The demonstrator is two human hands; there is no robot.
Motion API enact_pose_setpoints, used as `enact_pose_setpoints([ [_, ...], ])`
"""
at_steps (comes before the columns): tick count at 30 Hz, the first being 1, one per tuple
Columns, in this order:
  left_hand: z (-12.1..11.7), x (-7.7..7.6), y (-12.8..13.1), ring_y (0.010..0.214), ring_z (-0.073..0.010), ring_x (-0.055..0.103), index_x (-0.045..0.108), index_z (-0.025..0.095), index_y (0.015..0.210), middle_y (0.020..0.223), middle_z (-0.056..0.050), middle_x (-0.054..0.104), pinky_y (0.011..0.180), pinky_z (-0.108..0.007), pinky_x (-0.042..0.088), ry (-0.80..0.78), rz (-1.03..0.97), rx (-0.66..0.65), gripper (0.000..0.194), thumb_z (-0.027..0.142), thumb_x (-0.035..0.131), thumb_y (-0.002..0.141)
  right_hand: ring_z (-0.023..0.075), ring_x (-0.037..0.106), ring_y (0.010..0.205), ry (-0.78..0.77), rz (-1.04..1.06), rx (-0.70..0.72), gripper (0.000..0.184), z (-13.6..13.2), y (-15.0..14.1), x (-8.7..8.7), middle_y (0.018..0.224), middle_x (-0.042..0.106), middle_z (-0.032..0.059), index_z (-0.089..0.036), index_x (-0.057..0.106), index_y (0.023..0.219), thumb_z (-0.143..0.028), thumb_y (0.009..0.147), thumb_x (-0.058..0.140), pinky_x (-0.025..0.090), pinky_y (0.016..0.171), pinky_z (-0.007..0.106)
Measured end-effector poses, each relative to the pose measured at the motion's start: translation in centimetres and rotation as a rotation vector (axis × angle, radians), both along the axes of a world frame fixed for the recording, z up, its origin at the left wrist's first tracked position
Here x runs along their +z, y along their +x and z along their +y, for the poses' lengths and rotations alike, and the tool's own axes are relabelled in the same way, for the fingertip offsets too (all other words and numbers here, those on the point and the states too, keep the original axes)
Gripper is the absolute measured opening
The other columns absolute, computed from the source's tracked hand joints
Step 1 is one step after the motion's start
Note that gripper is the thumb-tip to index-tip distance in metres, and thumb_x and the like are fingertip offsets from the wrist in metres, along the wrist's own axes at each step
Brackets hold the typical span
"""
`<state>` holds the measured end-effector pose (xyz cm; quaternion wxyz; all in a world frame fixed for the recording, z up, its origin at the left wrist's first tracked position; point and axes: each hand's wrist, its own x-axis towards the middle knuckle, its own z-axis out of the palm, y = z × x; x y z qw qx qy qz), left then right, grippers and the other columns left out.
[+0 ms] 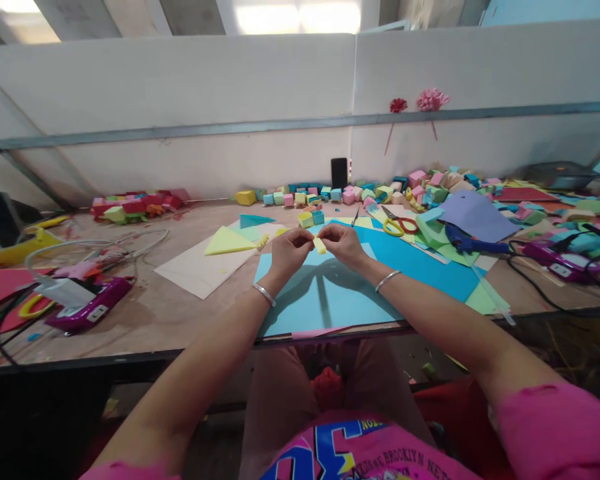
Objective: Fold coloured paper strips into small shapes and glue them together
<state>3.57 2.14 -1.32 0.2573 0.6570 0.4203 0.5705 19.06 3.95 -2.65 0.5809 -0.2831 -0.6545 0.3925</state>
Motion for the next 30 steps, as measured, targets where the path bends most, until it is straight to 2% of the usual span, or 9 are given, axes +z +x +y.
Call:
enact_pose_setpoints([
  [7, -1.9, 1.6, -0.2, 0.056, -0.0137, 0.061, 0.071, 0.018, 0.066, 0.06, 0.0, 0.068, 0.054, -0.024, 0.048, 0.061, 0.051, 0.062, 0.006, 0.016, 0.073, 0.061, 0.0166, 0.063, 0.071, 0.102, -0.038, 0.043, 0.026, -0.9, 0.0, 1.0, 0.077, 0.067, 0.0026, -0.019, 0.065, 0.074, -0.039, 0.065, 0.078, 0.053, 0.07, 0.032],
  [16, -2.7, 1.0, -0.2, 0.061, -0.0146, 0.066, 0.068, 0.016, 0.075, 0.072, -0.002, 0.068, 0.061, -0.028, 0.057, 0.091, -0.053, -0.05, 0.013, 0.025, 0.075, 0.068, 0.0143, 0.06, 0.063, 0.069, -0.013, 0.028, 0.026, -2.1, -0.3, 1.6, 0.069, 0.064, 0.0006, -0.019, 0.06, 0.077, -0.042, 0.071, 0.072, 0.05, 0.061, 0.029],
  [23, -3.9, 1.3, 0.0, 0.058, -0.0133, 0.065, 0.064, 0.016, 0.074, 0.065, 0.0, 0.067, 0.057, -0.026, 0.055, 0.057, -0.132, -0.044, 0.01, 0.024, 0.071, 0.072, 0.0152, 0.061, 0.067, 0.051, 0.02, 0.036, 0.026, -2.9, -0.8, 1.8, 0.071, 0.062, 0.0001, -0.021, 0.055, 0.076, -0.042, 0.072, 0.071, 0.05, 0.064, 0.03],
  [30, -3.6, 1.3, 0.1, 0.065, -0.0144, 0.067, 0.057, 0.019, 0.093, 0.074, 0.001, 0.067, 0.055, -0.024, 0.053, 0.009, -0.231, -0.101, 0.035, 0.028, 0.078, 0.067, 0.0156, 0.064, 0.07, 0.008, 0.039, 0.059, 0.034, -2.8, -0.9, 1.5, 0.076, 0.064, -0.0006, -0.023, 0.053, 0.09, -0.04, 0.07, 0.074, 0.05, 0.065, 0.029],
])
